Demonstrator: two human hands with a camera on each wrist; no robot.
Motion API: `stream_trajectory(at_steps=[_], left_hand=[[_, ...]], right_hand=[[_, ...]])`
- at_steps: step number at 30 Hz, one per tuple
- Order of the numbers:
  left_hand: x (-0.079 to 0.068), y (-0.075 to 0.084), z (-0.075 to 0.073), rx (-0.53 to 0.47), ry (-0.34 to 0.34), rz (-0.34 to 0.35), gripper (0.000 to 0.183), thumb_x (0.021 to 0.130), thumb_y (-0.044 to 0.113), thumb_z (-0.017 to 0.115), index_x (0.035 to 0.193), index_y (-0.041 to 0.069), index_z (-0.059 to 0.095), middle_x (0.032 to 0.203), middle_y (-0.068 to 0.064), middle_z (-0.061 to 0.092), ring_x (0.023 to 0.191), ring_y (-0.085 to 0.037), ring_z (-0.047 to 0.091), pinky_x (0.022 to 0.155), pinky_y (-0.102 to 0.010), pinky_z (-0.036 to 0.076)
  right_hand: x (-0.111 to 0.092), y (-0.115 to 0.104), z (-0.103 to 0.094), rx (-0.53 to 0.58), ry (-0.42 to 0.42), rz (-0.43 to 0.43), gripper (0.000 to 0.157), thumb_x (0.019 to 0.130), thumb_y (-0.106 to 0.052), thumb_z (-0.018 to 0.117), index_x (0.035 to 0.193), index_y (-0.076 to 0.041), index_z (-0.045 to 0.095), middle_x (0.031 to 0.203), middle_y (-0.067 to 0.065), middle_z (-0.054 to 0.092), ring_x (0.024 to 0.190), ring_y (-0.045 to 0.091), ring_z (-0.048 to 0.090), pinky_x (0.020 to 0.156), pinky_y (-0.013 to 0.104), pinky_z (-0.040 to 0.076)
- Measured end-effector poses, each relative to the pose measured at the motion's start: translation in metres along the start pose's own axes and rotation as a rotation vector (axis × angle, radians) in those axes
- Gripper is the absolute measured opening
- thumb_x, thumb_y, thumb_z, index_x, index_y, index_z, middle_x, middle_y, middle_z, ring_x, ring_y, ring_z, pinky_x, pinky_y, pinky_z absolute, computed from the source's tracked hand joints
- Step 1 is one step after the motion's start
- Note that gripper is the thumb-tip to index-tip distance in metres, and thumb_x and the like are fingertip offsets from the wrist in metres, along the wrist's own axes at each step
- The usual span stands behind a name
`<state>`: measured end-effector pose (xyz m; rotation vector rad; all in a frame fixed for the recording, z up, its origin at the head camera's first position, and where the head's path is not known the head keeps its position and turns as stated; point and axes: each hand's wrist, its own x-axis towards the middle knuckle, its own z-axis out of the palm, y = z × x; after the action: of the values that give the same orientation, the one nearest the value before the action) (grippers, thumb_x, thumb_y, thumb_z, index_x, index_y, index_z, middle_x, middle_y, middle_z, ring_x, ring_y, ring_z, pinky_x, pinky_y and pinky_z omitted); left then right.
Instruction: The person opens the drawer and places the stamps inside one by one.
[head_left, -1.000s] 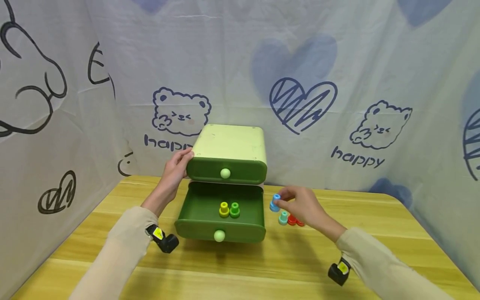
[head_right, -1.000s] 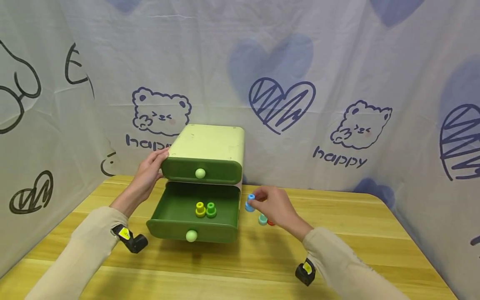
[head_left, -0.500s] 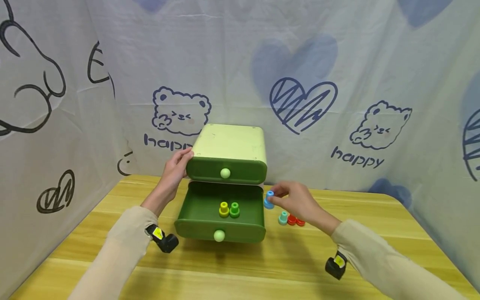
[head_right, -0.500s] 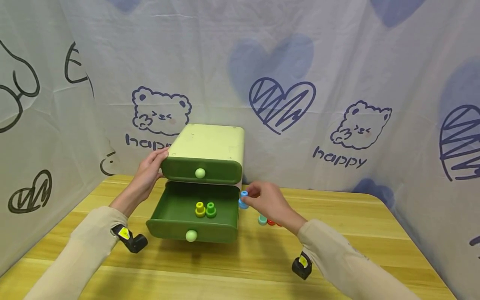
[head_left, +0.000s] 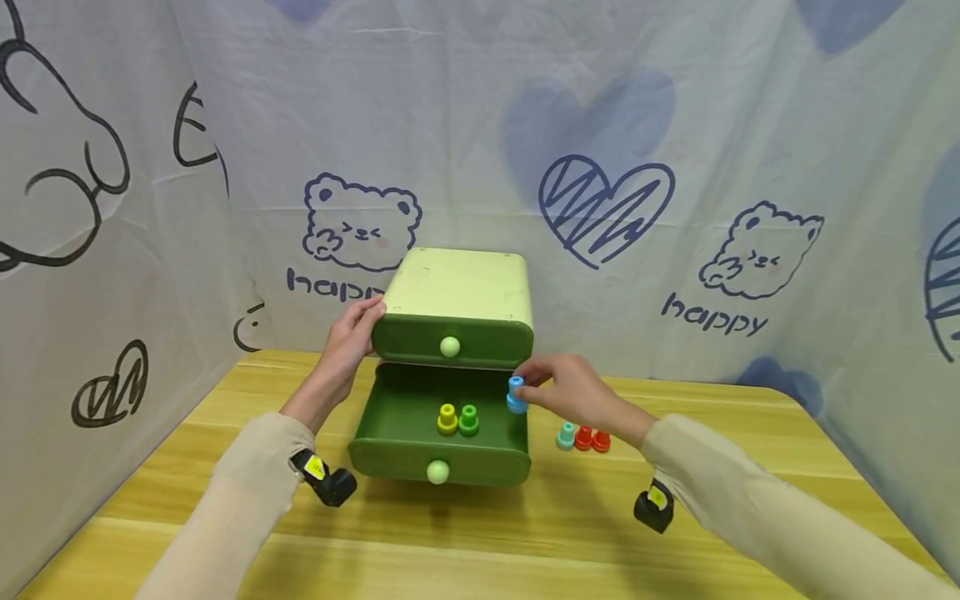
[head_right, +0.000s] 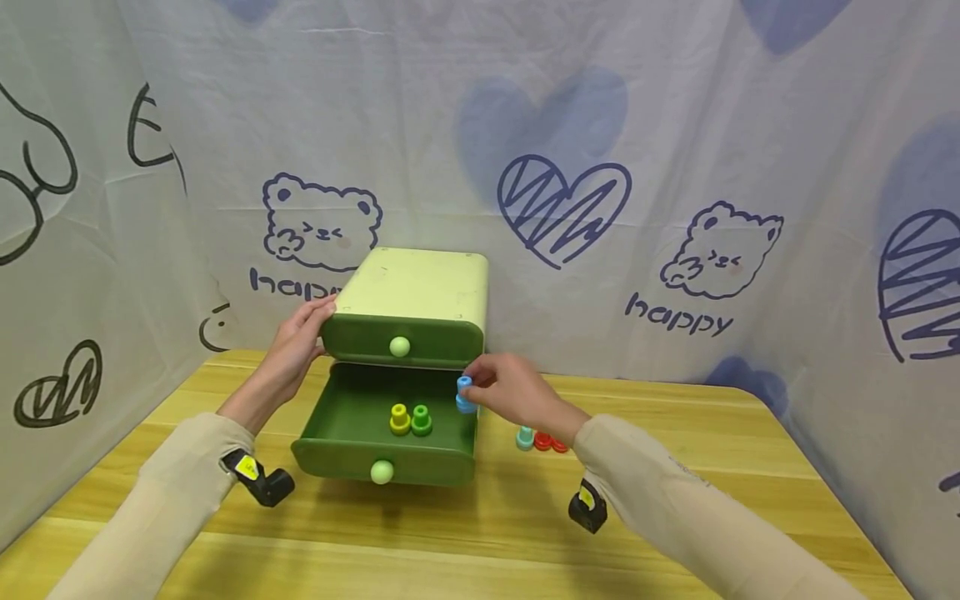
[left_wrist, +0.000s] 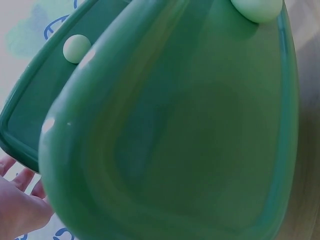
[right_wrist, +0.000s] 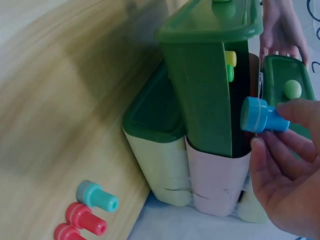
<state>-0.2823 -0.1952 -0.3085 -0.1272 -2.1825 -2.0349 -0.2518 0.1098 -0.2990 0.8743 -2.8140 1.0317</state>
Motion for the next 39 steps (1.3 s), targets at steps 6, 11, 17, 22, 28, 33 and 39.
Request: stream_trajectory(at_steps=[6, 11, 17, 22, 28, 33, 39], left_hand=[[0.000, 0.000, -0.001, 0.006, 0.007, -0.001, 0.054, 0.103, 0.032, 0.042, 0.150, 0.008, 0.032, 0.150, -0.012, 0.034, 0.118, -0.024, 0.045, 0.098, -0.036, 0.040], [-0.001, 0.000, -0.001, 0.012, 0.004, -0.002, 0.054, 0.103, 0.033, 0.042, 0.151, 0.008, 0.032, 0.151, -0.012, 0.033, 0.122, -0.026, 0.043, 0.100, -0.038, 0.039], [-0.001, 0.001, -0.001, 0.013, 0.001, 0.001, 0.054, 0.103, 0.033, 0.042, 0.151, 0.008, 0.032, 0.152, -0.011, 0.032, 0.123, -0.027, 0.043, 0.101, -0.039, 0.039], [-0.001, 0.001, -0.001, 0.014, -0.001, 0.006, 0.054, 0.104, 0.033, 0.041, 0.151, 0.008, 0.032, 0.152, -0.011, 0.031, 0.123, -0.027, 0.043, 0.100, -0.039, 0.039], [-0.001, 0.002, -0.001, 0.020, -0.001, 0.010, 0.054, 0.104, 0.033, 0.041, 0.150, 0.008, 0.032, 0.152, -0.012, 0.033, 0.121, -0.026, 0.044, 0.099, -0.037, 0.040], [-0.002, 0.002, -0.001, 0.020, -0.001, 0.014, 0.053, 0.104, 0.033, 0.041, 0.150, 0.008, 0.033, 0.151, -0.012, 0.034, 0.118, -0.024, 0.045, 0.096, -0.036, 0.041], [-0.001, 0.000, 0.000, 0.022, -0.004, 0.006, 0.054, 0.104, 0.033, 0.042, 0.150, 0.009, 0.032, 0.150, -0.011, 0.035, 0.114, -0.023, 0.046, 0.096, -0.035, 0.041]], right_hand=[[0.011, -0.002, 0.002, -0.024, -0.065, -0.039, 0.025, 0.091, -0.016, 0.068, 0.109, 0.000, 0.069, 0.093, 0.002, 0.069, 0.086, 0.017, 0.062, 0.075, 0.033, 0.052], [0.017, -0.001, 0.008, -0.038, -0.107, -0.057, 0.023, 0.090, -0.013, 0.068, 0.107, 0.002, 0.070, 0.091, 0.003, 0.070, 0.083, 0.015, 0.064, 0.073, 0.030, 0.053], [0.020, -0.002, 0.016, 0.020, -0.157, -0.044, 0.021, 0.088, -0.011, 0.069, 0.104, 0.003, 0.070, 0.090, 0.004, 0.071, 0.080, 0.013, 0.064, 0.072, 0.027, 0.053], [0.025, -0.004, 0.020, 0.069, -0.191, -0.023, 0.017, 0.087, -0.010, 0.071, 0.100, 0.002, 0.072, 0.089, 0.004, 0.072, 0.081, 0.013, 0.065, 0.073, 0.027, 0.053], [0.031, -0.008, 0.020, 0.040, -0.212, -0.036, 0.015, 0.086, -0.009, 0.072, 0.097, 0.001, 0.072, 0.087, 0.004, 0.072, 0.081, 0.013, 0.066, 0.073, 0.026, 0.053], [0.033, -0.007, 0.021, -0.002, -0.228, -0.048, 0.015, 0.086, -0.009, 0.072, 0.097, 0.001, 0.072, 0.087, 0.004, 0.072, 0.083, 0.014, 0.067, 0.074, 0.027, 0.054], [0.033, -0.005, 0.024, -0.027, -0.243, -0.070, 0.015, 0.087, -0.009, 0.071, 0.098, 0.001, 0.072, 0.090, 0.006, 0.072, 0.085, 0.015, 0.068, 0.074, 0.026, 0.054]])
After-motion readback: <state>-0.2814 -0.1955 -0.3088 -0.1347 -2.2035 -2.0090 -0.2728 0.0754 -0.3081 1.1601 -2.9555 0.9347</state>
